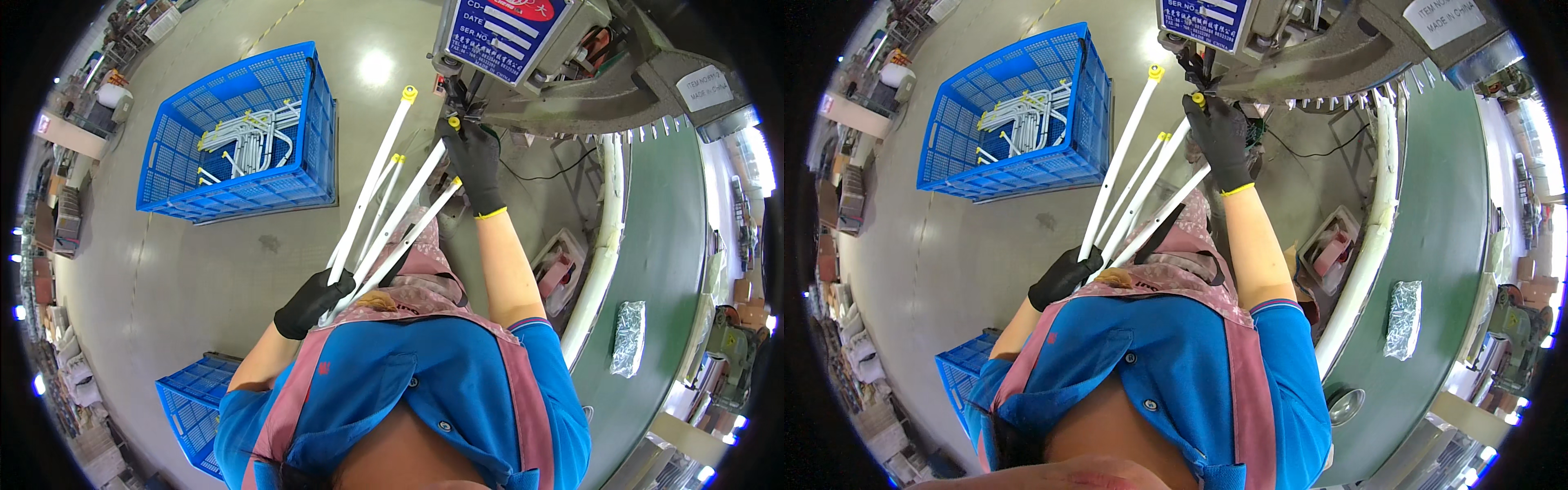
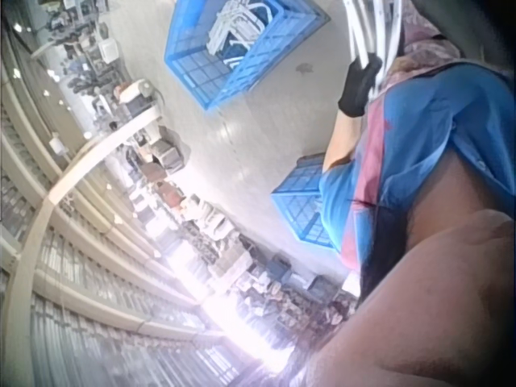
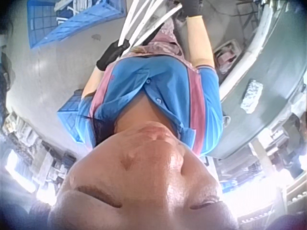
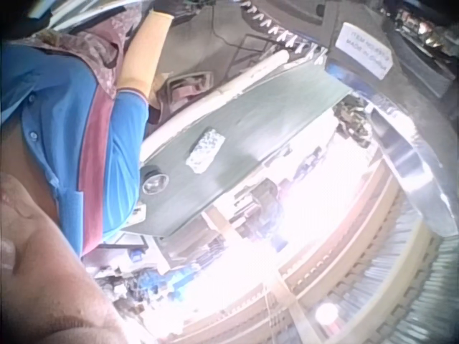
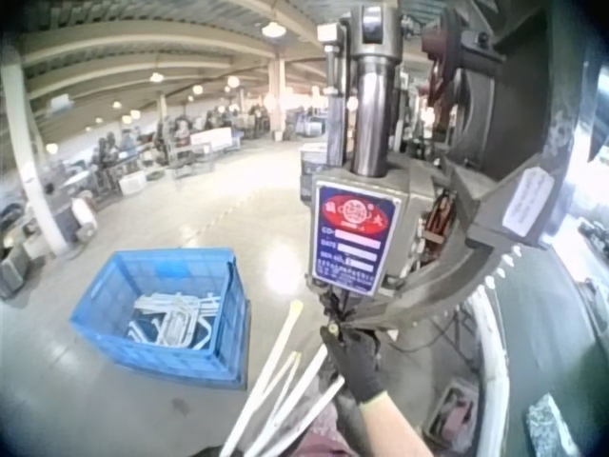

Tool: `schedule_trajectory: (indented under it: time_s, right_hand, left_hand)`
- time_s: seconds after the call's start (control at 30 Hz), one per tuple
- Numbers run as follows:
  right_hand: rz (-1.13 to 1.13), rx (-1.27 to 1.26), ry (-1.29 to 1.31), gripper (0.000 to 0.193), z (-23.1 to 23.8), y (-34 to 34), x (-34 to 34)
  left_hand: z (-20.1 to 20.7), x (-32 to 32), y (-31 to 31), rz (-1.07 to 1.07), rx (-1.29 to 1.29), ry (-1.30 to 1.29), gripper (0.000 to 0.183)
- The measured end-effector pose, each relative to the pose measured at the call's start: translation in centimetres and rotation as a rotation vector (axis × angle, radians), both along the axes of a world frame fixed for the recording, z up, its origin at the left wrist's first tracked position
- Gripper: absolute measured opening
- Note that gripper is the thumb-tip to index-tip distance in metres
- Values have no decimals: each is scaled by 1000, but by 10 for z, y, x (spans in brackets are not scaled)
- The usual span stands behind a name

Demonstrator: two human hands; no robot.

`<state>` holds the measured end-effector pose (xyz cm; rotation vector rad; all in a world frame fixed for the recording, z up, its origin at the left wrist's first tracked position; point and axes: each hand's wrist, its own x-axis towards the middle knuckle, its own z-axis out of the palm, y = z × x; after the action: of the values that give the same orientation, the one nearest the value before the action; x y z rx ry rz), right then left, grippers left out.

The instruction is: The person repeatedly picks white tubular light fixtures from a blue crate, attaches yellow end caps using a machine, and returns the assembled units to the crate. The process is repeated multiple times in a factory setting.

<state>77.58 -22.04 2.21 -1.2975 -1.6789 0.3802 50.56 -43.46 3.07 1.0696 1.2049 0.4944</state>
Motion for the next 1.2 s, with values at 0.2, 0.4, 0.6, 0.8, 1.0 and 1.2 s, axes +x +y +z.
schedule_trajectory:
  time_s: [0.2, 0.4, 0.6, 0.8, 1.0, 1.2]
  right_hand:
    - [8, 193, -283, 27, -12, 14, 7]
    - [105, -64, -169, 25, -20, 39, 1]
    - [248, -259, 500, 13, -30, 39, -11]
    - [307, -463, 603, 13, -27, 35, -9]
    - [224, -552, 567, 13, -27, 36, -7]
    - [230, -528, 707, 15, -29, 34, -12]
  left_hand:
    - [8, 2, -1, 26, -72, 35, 31]
    - [-1, 7, -3, 38, -2, 23, 27]
    - [-2, -10, -2, 36, -120, -75, 24]
    - [2, -28, 1, 155, -287, -294, 32]
    - [11, -38, 10, 91, -315, -329, 29]
    - [27, -45, 13, 23, -340, -291, 29]
